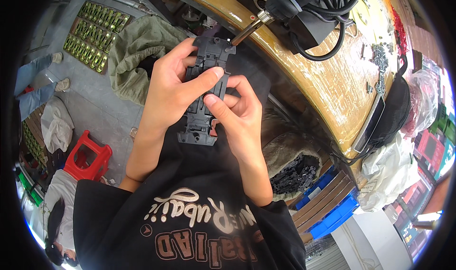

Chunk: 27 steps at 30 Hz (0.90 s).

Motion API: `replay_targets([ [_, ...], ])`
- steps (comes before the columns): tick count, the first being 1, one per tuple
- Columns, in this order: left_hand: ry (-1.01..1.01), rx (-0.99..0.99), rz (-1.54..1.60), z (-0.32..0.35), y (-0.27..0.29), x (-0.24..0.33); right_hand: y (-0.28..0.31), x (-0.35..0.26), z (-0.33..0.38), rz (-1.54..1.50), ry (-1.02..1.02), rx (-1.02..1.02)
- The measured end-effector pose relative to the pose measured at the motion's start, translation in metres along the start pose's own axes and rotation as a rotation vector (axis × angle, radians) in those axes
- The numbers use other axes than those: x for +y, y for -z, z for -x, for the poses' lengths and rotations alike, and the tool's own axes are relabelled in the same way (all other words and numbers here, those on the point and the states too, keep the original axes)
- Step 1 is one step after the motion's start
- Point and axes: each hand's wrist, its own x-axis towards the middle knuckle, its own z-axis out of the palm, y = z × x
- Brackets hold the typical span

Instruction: The person assembles small black plastic electronic components by inserting small metal pins or screws into them.

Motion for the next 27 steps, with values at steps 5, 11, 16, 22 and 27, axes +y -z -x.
replay_targets([
  [5, -0.040, 0.010, -0.008, 0.001, 0.000, 0.000, 0.000, 0.000, -0.001, -0.005, 0.000, -0.010],
  [11, -0.012, -0.007, -0.027, 0.001, 0.003, 0.004, -0.006, -0.001, -0.002, -0.028, 0.000, 0.000],
  [16, -0.035, 0.050, -0.018, 0.001, -0.003, -0.004, 0.004, 0.002, -0.001, 0.001, -0.048, -0.032],
  [22, -0.027, 0.120, -0.221, 0.032, -0.016, -0.072, 0.058, 0.044, 0.011, 0.149, -0.135, -0.077],
  [27, 0.224, -0.070, -0.068, 0.064, -0.045, -0.115, 0.120, 0.060, 0.064, 0.223, -0.218, -0.013],
])
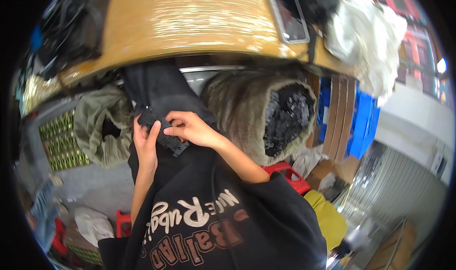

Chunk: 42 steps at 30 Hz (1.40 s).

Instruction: The person assembles small black plastic electronic components by inserting small metal pins or screws into them.

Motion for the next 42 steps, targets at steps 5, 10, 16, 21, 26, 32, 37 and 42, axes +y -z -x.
replay_targets([
  [5, 0.162, -0.395, -0.158, 0.004, -0.033, -0.007, 0.046, 0.034, 0.052, 0.000, 0.108, 0.283],
  [10, 0.285, -0.532, -0.209, -0.009, -0.050, -0.019, 0.118, 0.095, 0.121, 0.106, 0.134, 0.910],
  [16, 0.349, -0.459, -0.334, -0.019, -0.042, -0.018, 0.205, 0.158, 0.206, 0.366, -0.118, 1.637],
  [21, 0.318, -0.384, -0.382, -0.029, -0.021, -0.013, 0.251, 0.193, 0.212, 0.794, -0.254, 1.872],
  [26, 0.273, -0.251, -0.303, -0.033, -0.003, -0.004, 0.243, 0.163, 0.189, 0.824, -0.350, 2.033],
  [32, 0.227, -0.141, -0.226, -0.031, 0.011, -0.003, 0.168, -0.022, 0.125, 0.368, 0.698, 1.689],
  [37, 0.222, -0.139, -0.201, -0.023, 0.026, 0.002, 0.120, -0.140, 0.041, 0.648, 0.914, 0.939],
  [42, 0.067, 0.026, -0.116, -0.015, 0.053, 0.027, 0.130, -0.198, -0.019, 0.931, 0.802, 0.881],
])
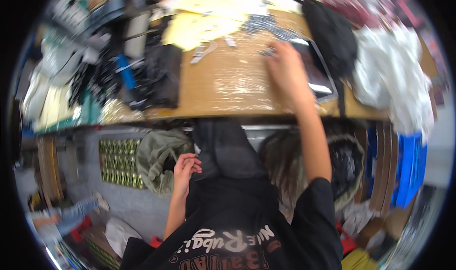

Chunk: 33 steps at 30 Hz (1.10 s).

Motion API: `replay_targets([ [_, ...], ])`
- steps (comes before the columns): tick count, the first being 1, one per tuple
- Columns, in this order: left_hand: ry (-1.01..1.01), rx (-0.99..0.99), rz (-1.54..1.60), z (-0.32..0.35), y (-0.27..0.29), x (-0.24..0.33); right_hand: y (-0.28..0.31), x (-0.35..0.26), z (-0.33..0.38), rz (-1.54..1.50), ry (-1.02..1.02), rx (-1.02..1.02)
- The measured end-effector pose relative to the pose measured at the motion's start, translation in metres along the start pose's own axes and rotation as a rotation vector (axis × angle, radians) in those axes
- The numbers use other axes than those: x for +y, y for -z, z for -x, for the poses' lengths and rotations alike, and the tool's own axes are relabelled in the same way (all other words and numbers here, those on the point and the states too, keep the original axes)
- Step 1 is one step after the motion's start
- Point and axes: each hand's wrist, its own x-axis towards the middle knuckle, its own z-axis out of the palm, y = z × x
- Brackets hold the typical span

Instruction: The person assembles small black plastic electronic components by inserting small metal pins or screws into them.

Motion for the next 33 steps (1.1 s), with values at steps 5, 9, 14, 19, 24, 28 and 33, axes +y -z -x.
replay_targets([
  [5, -0.411, 0.435, -0.027, -0.003, 0.062, 0.076, -0.007, 0.012, -0.020, 0.191, 0.055, -0.071],
  [9, -0.688, 0.533, -0.228, -0.028, 0.105, 0.161, -0.010, -0.002, -0.020, 0.320, 0.016, -0.097],
  [14, -1.010, 0.745, -1.056, -0.107, 0.135, 0.244, -0.021, 0.010, -0.009, 0.305, 0.074, 0.043],
  [19, -1.074, 0.875, -1.599, -0.150, 0.145, 0.277, -0.017, 0.000, -0.001, 0.128, 0.020, 0.180],
  [24, -1.113, 0.828, -1.694, -0.150, 0.143, 0.281, -0.005, -0.008, 0.014, -0.042, -0.105, 0.209],
  [28, -1.059, 0.803, -1.441, -0.140, 0.152, 0.293, -0.002, -0.016, 0.018, -0.230, -0.119, 0.231],
  [33, -1.042, 0.926, -1.196, -0.119, 0.163, 0.313, 0.006, -0.030, 0.030, -0.367, -0.106, 0.206],
])
